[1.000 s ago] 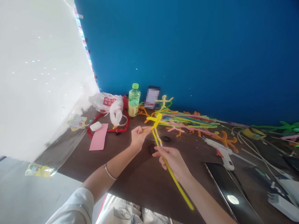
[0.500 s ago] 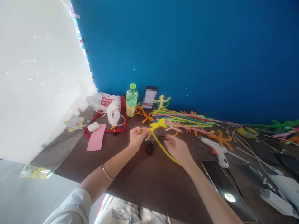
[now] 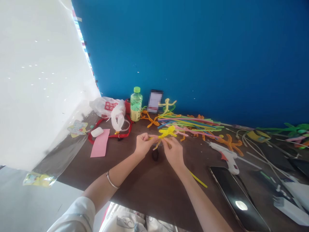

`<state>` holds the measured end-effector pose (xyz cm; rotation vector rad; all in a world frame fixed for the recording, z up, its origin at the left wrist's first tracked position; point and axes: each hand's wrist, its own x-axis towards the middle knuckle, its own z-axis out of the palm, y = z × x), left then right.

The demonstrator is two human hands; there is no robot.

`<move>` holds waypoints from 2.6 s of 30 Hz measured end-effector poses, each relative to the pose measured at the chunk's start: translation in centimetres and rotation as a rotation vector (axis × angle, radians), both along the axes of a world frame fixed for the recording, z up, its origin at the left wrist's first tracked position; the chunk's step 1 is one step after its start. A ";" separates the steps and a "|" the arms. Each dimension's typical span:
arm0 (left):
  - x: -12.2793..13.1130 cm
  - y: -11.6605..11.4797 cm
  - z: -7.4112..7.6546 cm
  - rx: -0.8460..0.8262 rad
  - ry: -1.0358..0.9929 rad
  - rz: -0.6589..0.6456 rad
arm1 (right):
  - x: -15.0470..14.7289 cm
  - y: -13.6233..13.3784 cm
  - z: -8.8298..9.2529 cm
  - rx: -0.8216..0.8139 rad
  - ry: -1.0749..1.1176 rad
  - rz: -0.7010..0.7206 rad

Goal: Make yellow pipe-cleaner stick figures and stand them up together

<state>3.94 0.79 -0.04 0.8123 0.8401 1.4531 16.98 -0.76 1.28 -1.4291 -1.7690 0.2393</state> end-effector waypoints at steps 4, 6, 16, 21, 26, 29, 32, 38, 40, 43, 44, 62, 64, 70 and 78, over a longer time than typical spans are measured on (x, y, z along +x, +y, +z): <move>-0.3 0.4 0.0 -0.069 -0.054 -0.081 | 0.1 -0.1 -0.5 -0.062 0.236 0.044; -0.5 0.6 0.0 -0.109 -0.095 -0.136 | -0.1 0.0 -0.9 -0.137 0.414 0.067; -0.4 0.5 -0.5 0.118 0.282 -0.034 | -0.5 -0.1 -2.2 -0.314 0.943 0.109; -0.1 -0.4 -0.8 0.559 0.797 0.139 | -0.3 -0.6 -2.0 -0.181 0.637 -0.007; 0.1 -0.7 -1.2 0.728 0.973 0.152 | -0.4 -1.0 -1.6 -0.065 0.503 -0.036; 0.2 -0.5 -1.6 0.761 1.029 0.176 | -0.4 -1.2 -1.6 -0.013 0.412 -0.035; 0.1 -0.5 -1.6 0.749 1.003 0.137 | -0.5 -1.2 -1.6 0.068 0.311 -0.003; 0.4 -0.8 -0.9 0.486 0.765 0.038 | -0.9 -1.3 -1.3 0.080 0.376 0.015; 0.8 -0.9 -0.9 0.378 0.620 0.005 | -1.1 -1.5 -1.3 0.002 0.465 -0.050; 1.4 -1.1 -1.0 0.209 0.371 -0.041 | -1.5 -1.7 -1.4 -0.055 0.469 -0.136; 1.6 -1.2 -1.0 0.160 0.303 -0.048 | -1.6 -1.8 -1.4 -0.044 0.433 -0.159; 3.0 -1.6 -1.8 0.019 0.130 -0.128 | -2.9 -1.9 -1.7 0.003 0.592 -0.238; 2.9 -1.5 -1.9 0.111 0.255 -0.089 | -2.7 -1.8 -1.7 0.034 0.601 -0.253; 2.1 -1.0 -2.7 0.389 0.627 -0.011 | -2.2 -1.6 -1.5 0.071 0.576 -0.228; -0.7 1.2 -0.9 0.116 0.184 -0.423 | 1.1 -1.1 -1.9 0.285 0.101 0.025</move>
